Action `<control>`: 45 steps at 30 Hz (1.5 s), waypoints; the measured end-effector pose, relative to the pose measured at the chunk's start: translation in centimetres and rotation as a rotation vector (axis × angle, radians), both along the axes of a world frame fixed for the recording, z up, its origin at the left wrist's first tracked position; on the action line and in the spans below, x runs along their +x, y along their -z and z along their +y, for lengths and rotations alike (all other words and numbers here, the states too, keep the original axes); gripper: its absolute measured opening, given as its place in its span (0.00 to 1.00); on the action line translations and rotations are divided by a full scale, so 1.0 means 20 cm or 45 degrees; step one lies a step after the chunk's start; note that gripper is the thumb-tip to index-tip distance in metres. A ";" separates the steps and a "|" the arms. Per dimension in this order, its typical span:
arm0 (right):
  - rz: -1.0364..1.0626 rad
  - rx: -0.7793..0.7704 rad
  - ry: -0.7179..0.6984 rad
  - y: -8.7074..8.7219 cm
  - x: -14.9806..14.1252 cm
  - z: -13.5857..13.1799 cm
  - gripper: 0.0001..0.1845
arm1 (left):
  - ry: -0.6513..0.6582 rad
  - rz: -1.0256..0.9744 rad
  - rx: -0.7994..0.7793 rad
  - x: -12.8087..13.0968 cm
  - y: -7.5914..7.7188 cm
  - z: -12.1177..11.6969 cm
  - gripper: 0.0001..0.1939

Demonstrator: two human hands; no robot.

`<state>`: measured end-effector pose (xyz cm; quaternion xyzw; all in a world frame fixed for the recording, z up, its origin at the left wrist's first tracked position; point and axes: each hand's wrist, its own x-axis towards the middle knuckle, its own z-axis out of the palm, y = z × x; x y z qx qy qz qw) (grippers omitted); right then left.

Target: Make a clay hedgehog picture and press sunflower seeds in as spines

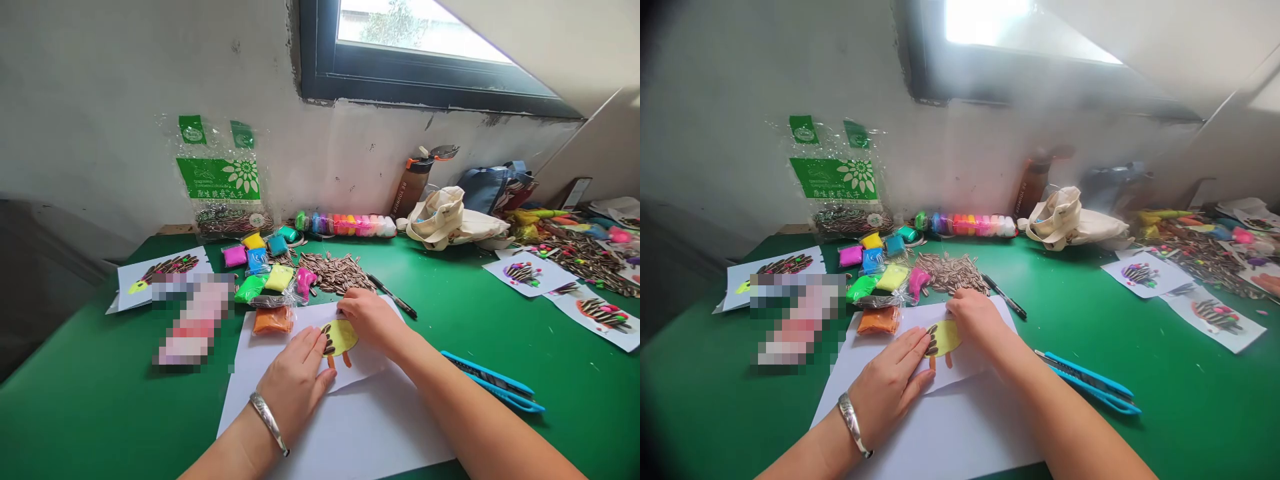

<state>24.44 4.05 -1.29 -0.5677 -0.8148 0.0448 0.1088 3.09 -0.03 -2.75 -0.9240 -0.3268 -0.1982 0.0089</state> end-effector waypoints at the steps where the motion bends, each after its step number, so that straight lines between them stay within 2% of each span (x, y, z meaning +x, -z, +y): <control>1: -0.051 0.002 -0.025 0.00 0.00 0.00 0.10 | -0.004 -0.018 -0.008 0.00 0.00 0.00 0.20; 6: -0.214 0.005 -0.079 -0.03 -0.01 0.00 0.05 | -0.009 -0.016 0.017 0.01 0.00 0.00 0.21; 11: -0.220 0.008 -0.048 -0.05 -0.04 -0.01 0.02 | -0.014 0.006 0.064 0.02 -0.01 0.00 0.21; 17: -0.309 -0.076 -0.128 -0.09 -0.05 -0.01 0.03 | -0.024 -0.030 0.088 0.02 0.00 -0.01 0.20; 20: -0.328 -0.095 -0.116 -0.10 -0.06 -0.01 0.02 | -0.026 -0.060 0.078 0.02 0.01 -0.01 0.20; 26: -0.326 -0.141 -0.068 -0.11 -0.09 -0.01 0.07 | -0.034 -0.046 0.046 0.03 0.01 -0.01 0.20; 29: -0.285 -0.116 -0.089 -0.10 -0.08 -0.01 0.07 | -0.054 -0.011 0.036 0.02 0.01 -0.01 0.20; 31: -0.211 -0.056 -0.040 -0.08 -0.07 -0.02 0.05 | -0.055 0.003 0.025 0.02 0.01 -0.01 0.21; 34: 0.007 0.046 0.088 -0.05 -0.04 -0.05 0.10 | -0.037 0.001 0.008 0.01 0.00 -0.01 0.22; 37: 0.185 0.069 0.105 -0.02 -0.02 -0.08 0.14 | -0.018 -0.033 -0.001 0.00 -0.01 -0.01 0.22; 43: 0.272 0.107 0.189 -0.03 0.06 -0.07 0.15 | -0.038 -0.073 0.051 -0.01 -0.01 -0.02 0.22; 45: 0.230 0.115 0.159 -0.02 0.08 -0.07 0.15 | -0.037 -0.068 0.068 -0.01 -0.01 -0.02 0.22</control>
